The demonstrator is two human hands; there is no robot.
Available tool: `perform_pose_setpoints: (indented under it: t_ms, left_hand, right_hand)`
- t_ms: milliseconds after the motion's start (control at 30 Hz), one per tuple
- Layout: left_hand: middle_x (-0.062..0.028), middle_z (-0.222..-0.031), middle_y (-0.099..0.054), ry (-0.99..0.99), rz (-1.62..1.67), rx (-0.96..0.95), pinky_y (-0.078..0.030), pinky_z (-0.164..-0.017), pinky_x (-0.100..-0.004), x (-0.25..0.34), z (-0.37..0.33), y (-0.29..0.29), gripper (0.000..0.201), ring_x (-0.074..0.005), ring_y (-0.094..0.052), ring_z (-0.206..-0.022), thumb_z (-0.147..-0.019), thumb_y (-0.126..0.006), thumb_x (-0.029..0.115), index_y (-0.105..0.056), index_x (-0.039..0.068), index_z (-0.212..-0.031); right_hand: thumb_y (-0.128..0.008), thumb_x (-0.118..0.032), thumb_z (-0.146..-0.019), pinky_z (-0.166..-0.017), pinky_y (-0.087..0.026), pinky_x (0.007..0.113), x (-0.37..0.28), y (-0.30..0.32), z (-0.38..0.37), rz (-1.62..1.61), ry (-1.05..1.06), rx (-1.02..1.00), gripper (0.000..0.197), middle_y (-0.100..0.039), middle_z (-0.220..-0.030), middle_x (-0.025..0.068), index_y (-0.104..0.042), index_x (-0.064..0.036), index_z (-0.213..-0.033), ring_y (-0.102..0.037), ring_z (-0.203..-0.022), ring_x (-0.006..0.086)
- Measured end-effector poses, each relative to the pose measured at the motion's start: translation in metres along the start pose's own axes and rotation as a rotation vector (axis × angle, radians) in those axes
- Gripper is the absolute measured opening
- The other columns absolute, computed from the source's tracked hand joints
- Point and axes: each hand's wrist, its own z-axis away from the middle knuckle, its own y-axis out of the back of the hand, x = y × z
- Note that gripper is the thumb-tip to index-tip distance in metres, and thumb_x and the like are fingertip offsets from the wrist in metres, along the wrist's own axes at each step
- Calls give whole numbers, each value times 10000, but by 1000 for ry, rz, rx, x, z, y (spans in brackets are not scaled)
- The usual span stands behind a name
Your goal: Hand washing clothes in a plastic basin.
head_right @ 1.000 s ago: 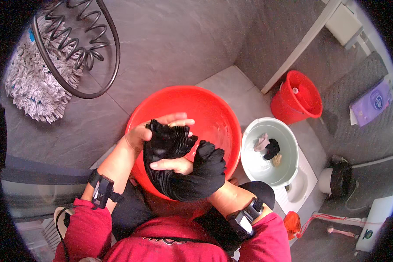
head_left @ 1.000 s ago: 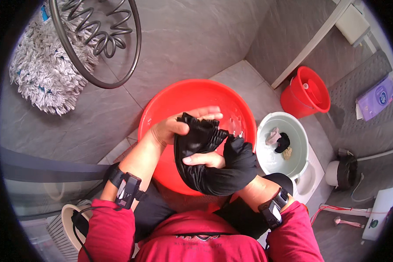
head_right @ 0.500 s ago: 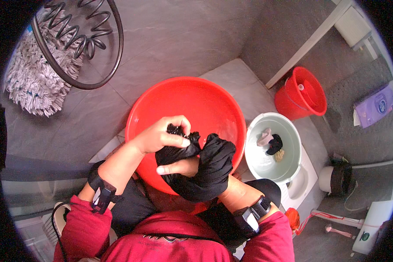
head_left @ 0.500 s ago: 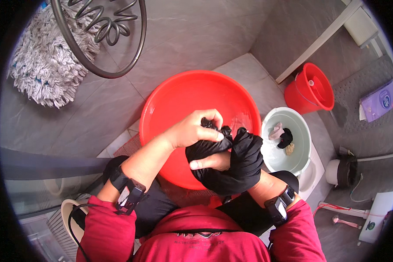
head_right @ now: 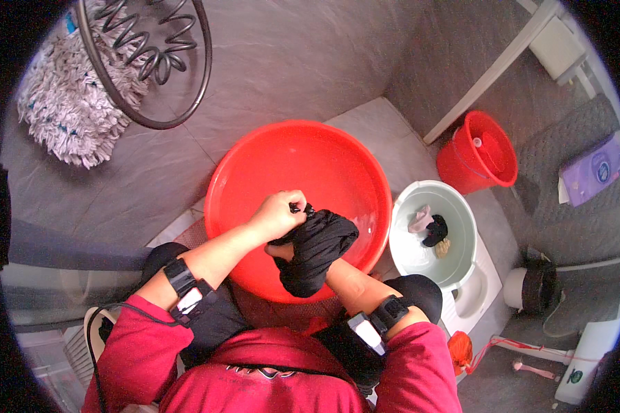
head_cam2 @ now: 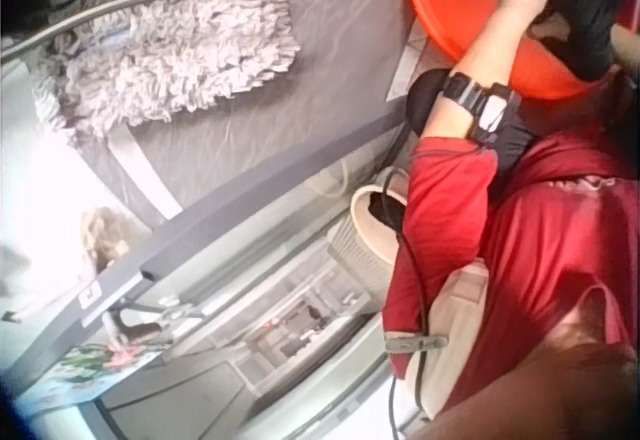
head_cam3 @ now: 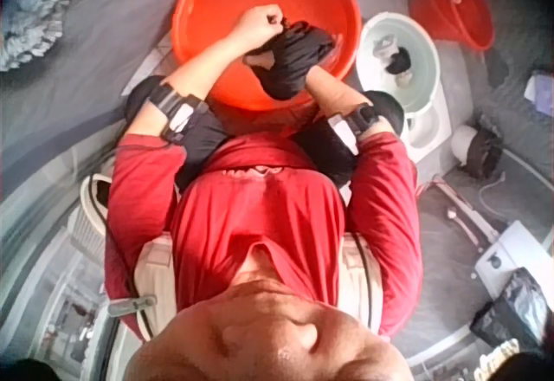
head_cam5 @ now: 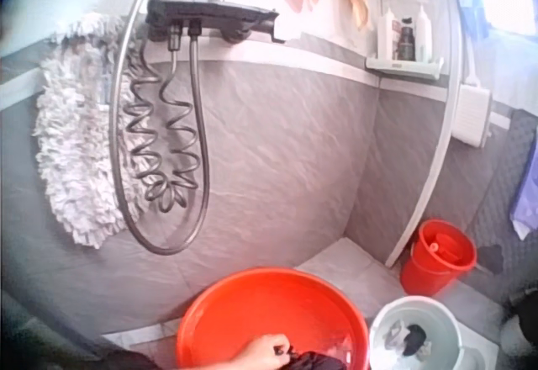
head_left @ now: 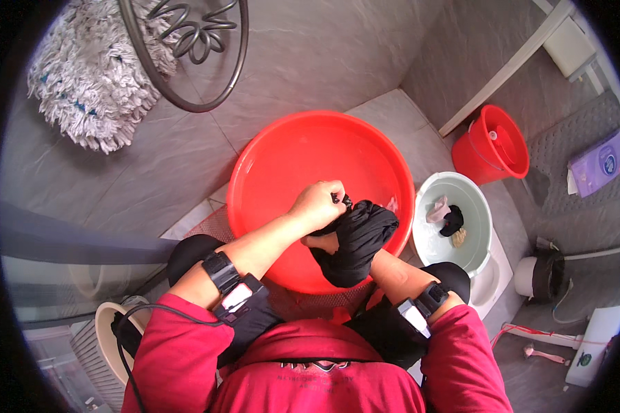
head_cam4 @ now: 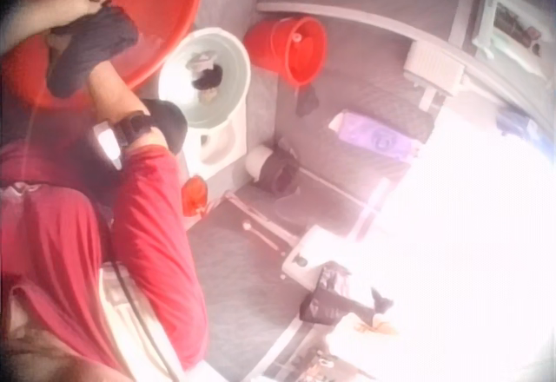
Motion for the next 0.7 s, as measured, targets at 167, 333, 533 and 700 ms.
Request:
perform_pose_setpoints:
  t_ms: [167, 333, 533, 700]
  left_hand:
    - [-128, -907, -566, -503, -50, -35, -424, -763, -389, 34, 9, 18, 492, -291, -531, -825, -644, -599, 130, -498, 166, -1124]
    - [-41, -824, -529, -786, -153, 91, -408, -728, -378, 49, 33, 26, 385, -239, -487, -872, -587, -600, 150, -573, 212, -966]
    - [6, -757, -500, -781, -235, 332, -366, -655, -358, 72, 57, 66, 151, -187, -467, -850, -559, -585, 131, -554, 142, -707]
    - [-43, -755, -569, -852, -201, 445, -401, -733, -340, 54, 100, 165, 193, -232, -531, -796, -550, -549, 28, -591, 83, -730]
  right_hand:
    - [-610, -224, -720, -601, -421, 272, -8, 15, 2, -445, 27, 19, 247, -554, -757, 44, -550, -40, -873, -516, -654, 151]
    - [-603, -236, -731, -607, -429, 279, -3, 28, -6, -669, 47, 127, 262, -555, -769, 48, -548, -39, -895, -518, -651, 161]
    - [-595, -250, -743, -614, -438, 288, 3, 33, -19, -709, 134, 172, 281, -557, -783, 51, -545, -37, -921, -521, -648, 174]
    - [-545, -271, -801, -655, -468, 309, -4, 47, -9, -676, 161, 132, 399, -544, -875, 64, -451, -30, -1106, -546, -708, 195]
